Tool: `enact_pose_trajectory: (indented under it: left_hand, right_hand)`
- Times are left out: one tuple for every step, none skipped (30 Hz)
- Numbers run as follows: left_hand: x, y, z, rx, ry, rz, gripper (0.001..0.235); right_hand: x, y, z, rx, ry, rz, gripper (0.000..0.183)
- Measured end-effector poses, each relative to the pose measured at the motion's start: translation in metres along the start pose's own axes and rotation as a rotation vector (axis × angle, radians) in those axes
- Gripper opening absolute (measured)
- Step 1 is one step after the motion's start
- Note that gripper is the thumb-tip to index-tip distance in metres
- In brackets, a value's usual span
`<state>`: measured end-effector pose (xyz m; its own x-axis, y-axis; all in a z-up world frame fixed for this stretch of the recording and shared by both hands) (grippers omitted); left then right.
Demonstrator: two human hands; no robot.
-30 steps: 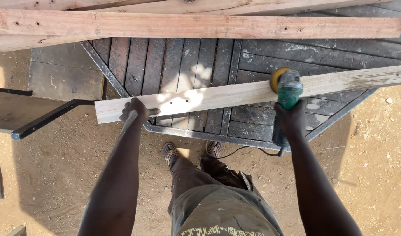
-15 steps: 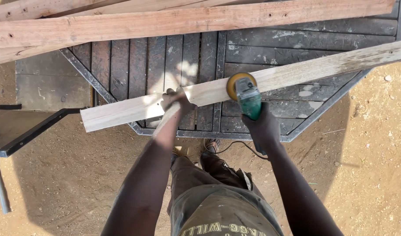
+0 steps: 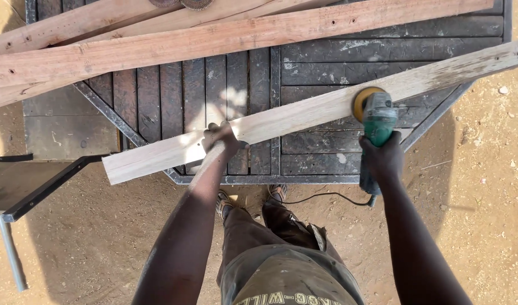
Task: Sanding a long wooden plank using a handheld angle grinder with a sanding attachment to smooth the surface.
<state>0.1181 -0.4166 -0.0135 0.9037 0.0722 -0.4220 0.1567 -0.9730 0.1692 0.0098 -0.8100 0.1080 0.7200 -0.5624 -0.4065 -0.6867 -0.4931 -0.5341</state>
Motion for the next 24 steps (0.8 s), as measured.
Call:
enact_pose_trajectory:
  left_hand:
    - [-0.004,-0.001,0.003,0.003,0.0,0.0,0.054]
    - [-0.009,-0.002,0.008,-0.01,-0.019,0.013,0.056]
    - [-0.016,-0.002,0.014,-0.024,-0.042,0.026,0.058]
    - [-0.009,-0.006,0.018,-0.023,-0.046,0.026,0.058]
    - [0.0,-0.01,0.018,0.008,-0.018,0.046,0.063]
    - [0.009,-0.015,0.019,0.039,0.011,0.065,0.068]
    - [0.031,-0.038,0.057,0.041,0.012,0.06,0.068]
    - [0.054,-0.063,0.093,0.036,0.088,0.018,0.064]
    - [0.077,-0.084,0.129,0.028,0.164,-0.019,0.06]
    - [0.077,-0.081,0.131,0.028,0.165,-0.021,0.06]
    - [0.076,-0.077,0.134,0.018,0.159,-0.011,0.06]
    - [0.076,-0.074,0.136,0.008,0.152,0.0,0.061]
    - [0.072,-0.072,0.137,0.009,0.152,-0.004,0.061]
    - [0.068,-0.07,0.138,-0.003,0.141,0.009,0.062]
    - [0.065,-0.068,0.137,-0.013,0.131,0.025,0.063]
    - [0.056,-0.064,0.119,-0.011,0.134,0.023,0.063]
    - [0.047,-0.055,0.102,0.006,0.129,0.017,0.063]
    - [0.039,-0.047,0.086,0.024,0.125,0.012,0.063]
    - [0.039,-0.039,0.078,0.022,0.125,0.016,0.063]
    - [0.039,-0.035,0.07,-0.106,0.097,-0.071,0.051]
    - [0.038,-0.033,0.062,-0.231,0.069,-0.161,0.04]
    - [0.038,-0.03,0.052,-0.229,0.07,-0.16,0.04]
    - [0.036,-0.03,0.047,-0.419,0.024,-0.294,0.031]
    - [0.034,-0.029,0.042,-0.608,-0.023,-0.427,0.037]
  right_hand:
    - [-0.01,-0.014,0.01,0.002,-0.001,0.002,0.069]
    - [-0.021,-0.028,0.023,-0.046,-0.062,-0.016,0.066]
    - [-0.033,-0.04,0.034,-0.097,-0.122,-0.031,0.064]
    - [-0.045,-0.051,0.037,-0.098,-0.124,-0.027,0.064]
    - [-0.055,-0.067,0.044,-0.124,-0.199,-0.083,0.063]
    - [-0.066,-0.082,0.05,-0.15,-0.273,-0.139,0.063]
    - [-0.067,-0.083,0.058,-0.149,-0.278,-0.143,0.063]
    - [-0.068,-0.085,0.067,-0.216,-0.317,-0.212,0.064]
    - [-0.068,-0.087,0.074,-0.286,-0.351,-0.28,0.065]
    - [-0.067,-0.087,0.073,-0.286,-0.352,-0.282,0.065]
    - [-0.065,-0.086,0.072,-0.287,-0.341,-0.293,0.066]
    - [-0.063,-0.086,0.071,-0.289,-0.33,-0.304,0.066]
    - [-0.061,-0.089,0.06,-0.289,-0.332,-0.306,0.066]
    - [-0.058,-0.09,0.049,-0.285,-0.309,-0.223,0.065]
    - [-0.055,-0.092,0.038,-0.279,-0.284,-0.139,0.065]
    - [-0.042,-0.081,0.034,-0.277,-0.285,-0.142,0.065]
    - [-0.029,-0.068,0.025,-0.219,-0.211,-0.108,0.064]
    - [-0.015,-0.055,0.016,-0.162,-0.137,-0.074,0.064]
    - [-0.001,-0.038,0.007,-0.162,-0.133,-0.072,0.064]
    - [0.013,-0.021,-0.004,-0.136,-0.073,-0.063,0.064]
    - [0.027,-0.005,-0.013,-0.108,-0.018,-0.055,0.064]
    - [0.041,0.008,-0.017,-0.106,-0.019,-0.055,0.064]
    - [0.055,0.024,-0.023,-0.17,0.068,-0.003,0.064]
    - [0.068,0.04,-0.03,-0.234,0.155,0.05,0.065]
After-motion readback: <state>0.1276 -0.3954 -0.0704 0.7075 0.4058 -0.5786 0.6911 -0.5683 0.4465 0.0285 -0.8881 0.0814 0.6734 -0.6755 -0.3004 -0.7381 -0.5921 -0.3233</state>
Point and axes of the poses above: each hand's wrist, its own x-axis towards the middle knuckle, its own z-axis out of the palm, y = z × x, the point moved 3 cm from there along x, towards the middle knuckle, and after that the axes turned 1 degree about -y, right-handed, at the moved point
